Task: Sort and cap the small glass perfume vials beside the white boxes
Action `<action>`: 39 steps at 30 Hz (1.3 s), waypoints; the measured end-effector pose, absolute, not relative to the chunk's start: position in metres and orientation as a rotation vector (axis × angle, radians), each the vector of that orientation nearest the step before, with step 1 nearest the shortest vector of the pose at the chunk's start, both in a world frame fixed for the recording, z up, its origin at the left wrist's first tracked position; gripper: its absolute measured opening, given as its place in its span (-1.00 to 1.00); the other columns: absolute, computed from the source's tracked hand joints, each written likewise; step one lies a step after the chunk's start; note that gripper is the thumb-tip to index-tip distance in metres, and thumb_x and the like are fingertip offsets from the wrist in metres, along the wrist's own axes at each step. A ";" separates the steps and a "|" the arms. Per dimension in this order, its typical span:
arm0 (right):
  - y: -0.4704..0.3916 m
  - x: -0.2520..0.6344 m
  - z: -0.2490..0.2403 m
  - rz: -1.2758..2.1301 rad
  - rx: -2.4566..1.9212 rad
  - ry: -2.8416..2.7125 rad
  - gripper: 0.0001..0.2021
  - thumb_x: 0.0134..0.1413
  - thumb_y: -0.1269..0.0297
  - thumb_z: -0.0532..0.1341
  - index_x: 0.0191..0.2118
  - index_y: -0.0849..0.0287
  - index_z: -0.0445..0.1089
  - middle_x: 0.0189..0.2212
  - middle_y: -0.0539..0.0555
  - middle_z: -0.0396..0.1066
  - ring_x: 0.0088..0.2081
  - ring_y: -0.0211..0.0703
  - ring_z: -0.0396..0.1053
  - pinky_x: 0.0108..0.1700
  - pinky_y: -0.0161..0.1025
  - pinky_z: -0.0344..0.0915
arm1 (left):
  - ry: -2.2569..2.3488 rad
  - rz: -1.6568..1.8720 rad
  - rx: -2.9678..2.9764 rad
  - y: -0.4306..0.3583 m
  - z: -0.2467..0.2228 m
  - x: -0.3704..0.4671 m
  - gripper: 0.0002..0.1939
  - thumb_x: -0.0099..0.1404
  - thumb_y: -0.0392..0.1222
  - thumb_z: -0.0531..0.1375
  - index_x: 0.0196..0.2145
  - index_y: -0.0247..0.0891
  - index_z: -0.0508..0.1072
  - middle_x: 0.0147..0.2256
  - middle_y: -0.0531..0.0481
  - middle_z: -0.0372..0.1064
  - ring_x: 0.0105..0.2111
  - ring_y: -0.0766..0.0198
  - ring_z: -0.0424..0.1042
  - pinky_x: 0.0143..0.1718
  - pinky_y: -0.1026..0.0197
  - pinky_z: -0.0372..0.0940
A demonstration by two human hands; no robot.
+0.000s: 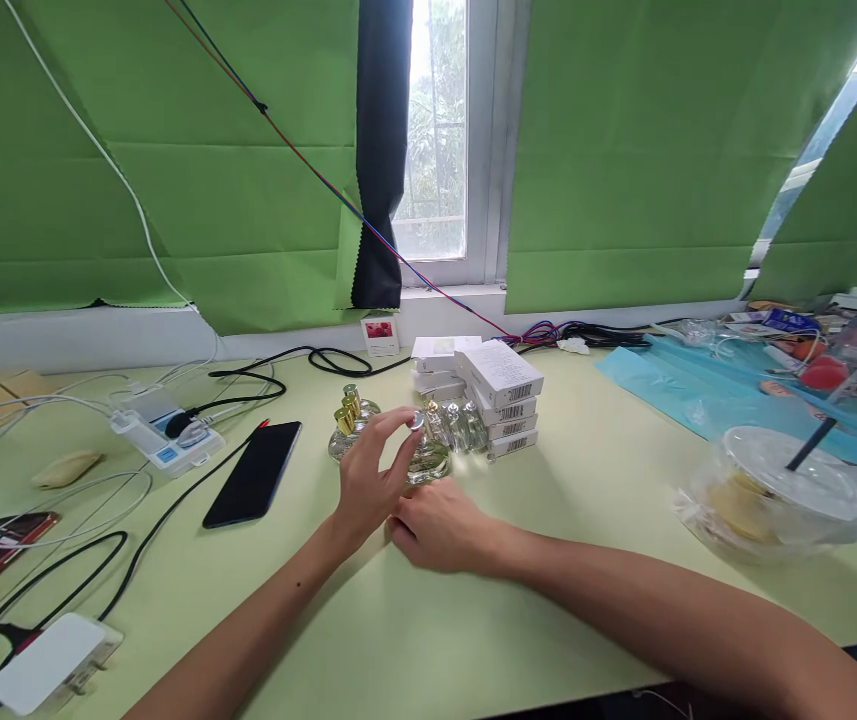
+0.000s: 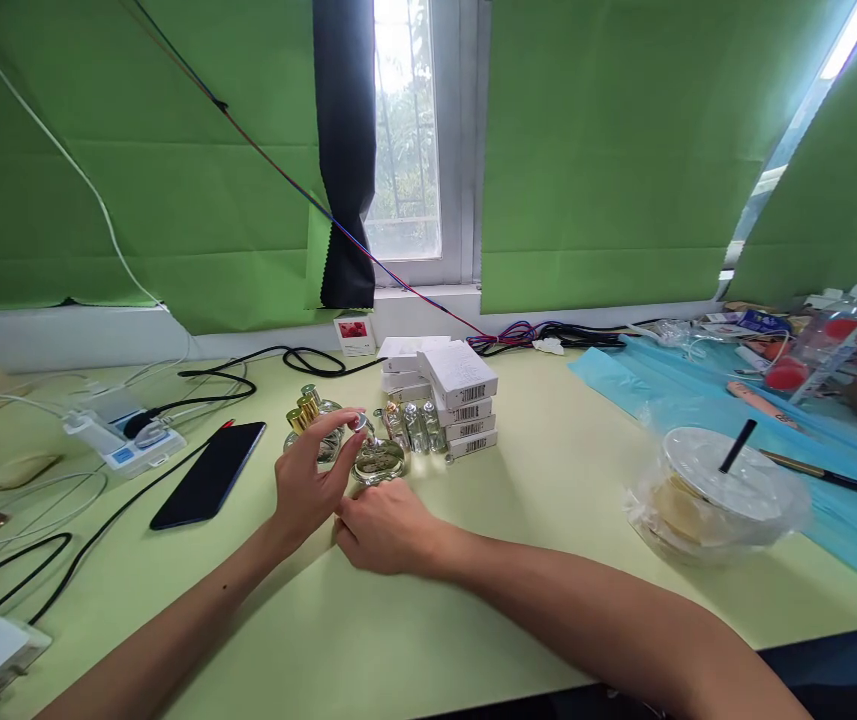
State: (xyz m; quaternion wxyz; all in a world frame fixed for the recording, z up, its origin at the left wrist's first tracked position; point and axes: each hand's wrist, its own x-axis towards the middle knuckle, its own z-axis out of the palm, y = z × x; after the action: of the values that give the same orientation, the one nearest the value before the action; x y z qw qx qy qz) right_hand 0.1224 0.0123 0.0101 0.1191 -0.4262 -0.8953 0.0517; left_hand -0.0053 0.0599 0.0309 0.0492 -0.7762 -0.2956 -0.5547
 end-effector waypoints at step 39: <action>0.015 0.123 0.004 0.092 -1.196 -2.600 -0.69 0.29 0.32 0.04 -0.35 0.22 0.51 -0.38 0.09 0.56 -0.44 -0.19 0.40 -0.43 -0.22 -0.01 | -0.910 -1.536 -2.460 0.057 0.025 -0.005 -0.79 0.44 -0.32 0.12 0.00 -0.21 0.43 -0.08 -0.08 0.54 -0.06 0.22 0.53 0.00 0.19 0.40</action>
State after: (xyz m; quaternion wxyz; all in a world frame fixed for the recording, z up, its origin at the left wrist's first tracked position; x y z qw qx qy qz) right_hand 0.1227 0.0150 0.0040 0.1385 -0.4136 -0.8993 0.0317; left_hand -0.0051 0.0570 0.0249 0.0509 -0.8083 -0.2988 -0.5048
